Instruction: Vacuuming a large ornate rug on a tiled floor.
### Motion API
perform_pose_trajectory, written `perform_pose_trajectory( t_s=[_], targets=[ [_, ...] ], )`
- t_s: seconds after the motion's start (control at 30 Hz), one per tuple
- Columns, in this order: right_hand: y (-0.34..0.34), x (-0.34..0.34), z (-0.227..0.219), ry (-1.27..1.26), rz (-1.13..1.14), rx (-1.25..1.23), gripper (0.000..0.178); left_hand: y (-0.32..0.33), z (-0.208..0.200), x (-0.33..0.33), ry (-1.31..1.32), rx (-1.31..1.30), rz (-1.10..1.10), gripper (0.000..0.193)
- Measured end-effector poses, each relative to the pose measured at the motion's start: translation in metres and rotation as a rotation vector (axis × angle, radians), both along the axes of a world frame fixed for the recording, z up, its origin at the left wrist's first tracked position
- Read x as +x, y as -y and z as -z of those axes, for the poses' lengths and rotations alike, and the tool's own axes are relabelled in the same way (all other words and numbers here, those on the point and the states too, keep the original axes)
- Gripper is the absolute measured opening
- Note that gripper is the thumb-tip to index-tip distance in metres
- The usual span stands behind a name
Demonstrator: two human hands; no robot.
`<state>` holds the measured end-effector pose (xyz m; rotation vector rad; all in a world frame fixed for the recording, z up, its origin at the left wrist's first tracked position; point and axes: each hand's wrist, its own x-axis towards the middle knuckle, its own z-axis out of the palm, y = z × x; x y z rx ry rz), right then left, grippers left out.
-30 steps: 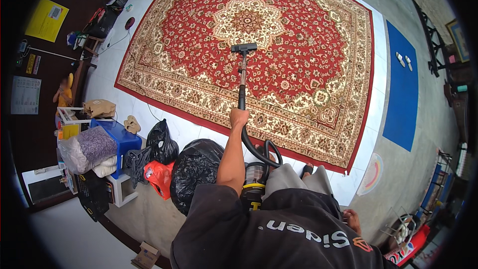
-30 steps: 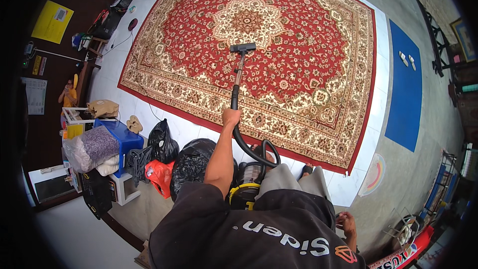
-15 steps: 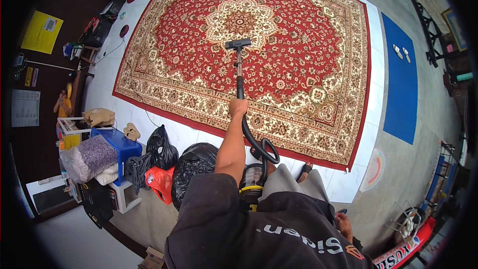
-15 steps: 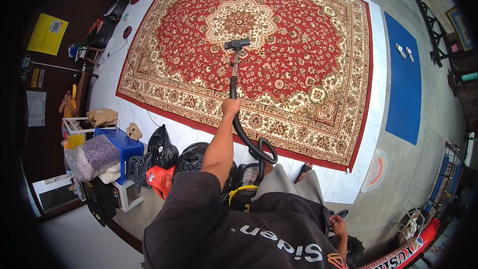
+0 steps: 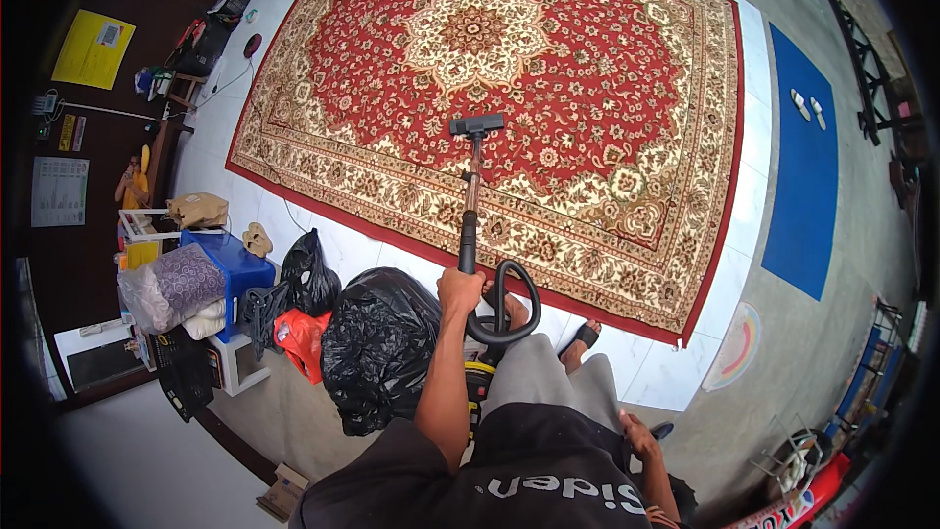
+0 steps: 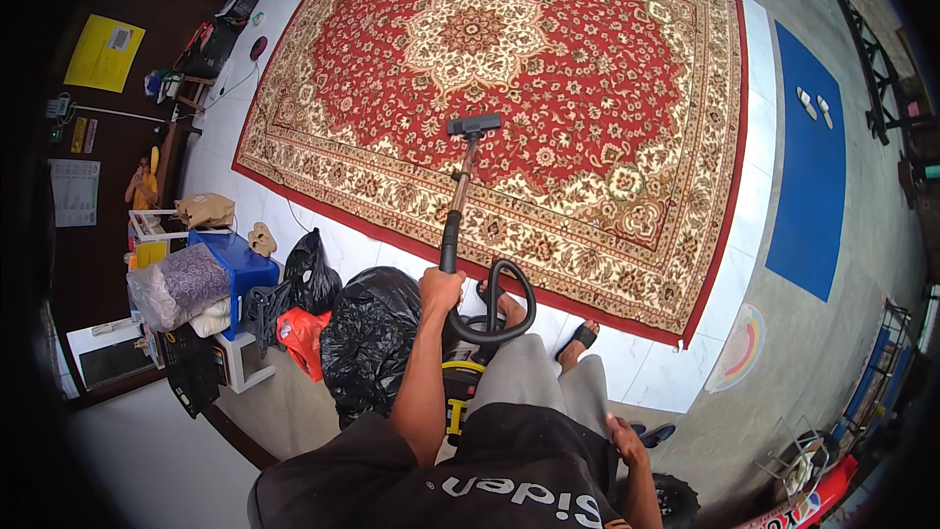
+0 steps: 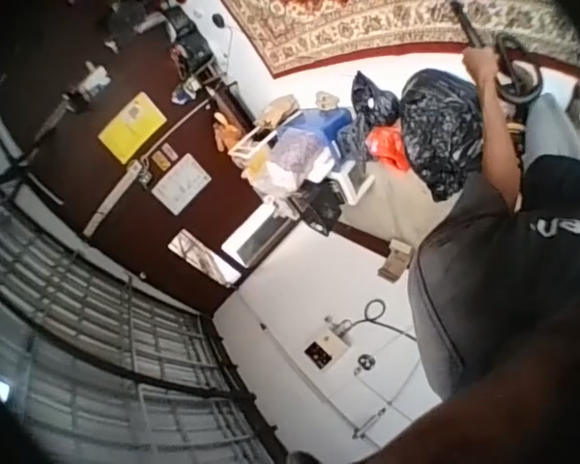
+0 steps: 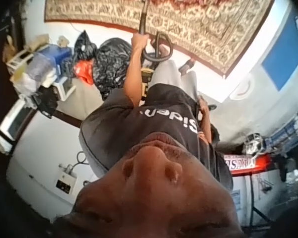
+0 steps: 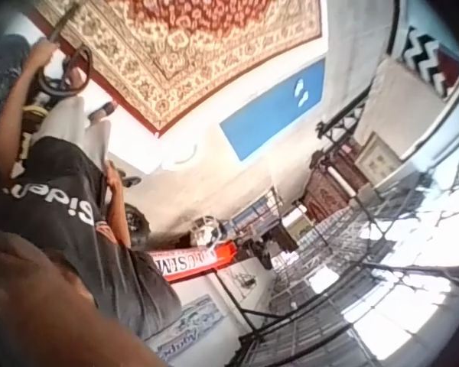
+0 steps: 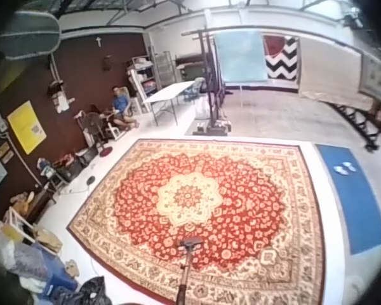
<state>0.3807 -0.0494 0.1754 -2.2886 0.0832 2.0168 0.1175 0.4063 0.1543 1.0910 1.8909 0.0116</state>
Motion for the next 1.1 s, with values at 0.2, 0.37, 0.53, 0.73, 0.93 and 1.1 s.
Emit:
perform_pose_trajectory(
  t_s=[0.2, 0.37, 0.53, 0.73, 0.93, 1.1],
  targets=[
    [-0.033, -0.021, 0.114, -0.037, -0.673, -0.239, 0.119, 0.052, 0.025, -0.006, -0.033, 0.022, -0.023, 0.027],
    [0.002, 0.002, 0.106, 0.042, -0.729, -0.061, 0.111, 0.174, 0.053, -0.002, -0.092, -0.013, -0.059, 0.032],
    [0.019, 0.005, 0.108, 0.156, -0.674, 0.284, 0.077, 0.149, 0.074, 0.007, -0.124, 0.201, -0.089, 0.024],
    [0.069, 0.027, 0.144, -0.078, -0.653, 0.079, 0.085, 0.039, -0.038, 0.055, 0.081, 0.12, -0.07, 0.024],
    [0.022, 0.001, 0.091, -0.109, -0.722, -0.023, 0.092, 0.178, 0.052, 0.019, 0.072, 0.041, -0.166, 0.027],
    [0.061, 0.029, 0.096, -0.078, -0.526, 0.05, 0.067, 0.256, 0.182, 0.009, 0.046, 0.052, -0.125, 0.028]
  ],
)
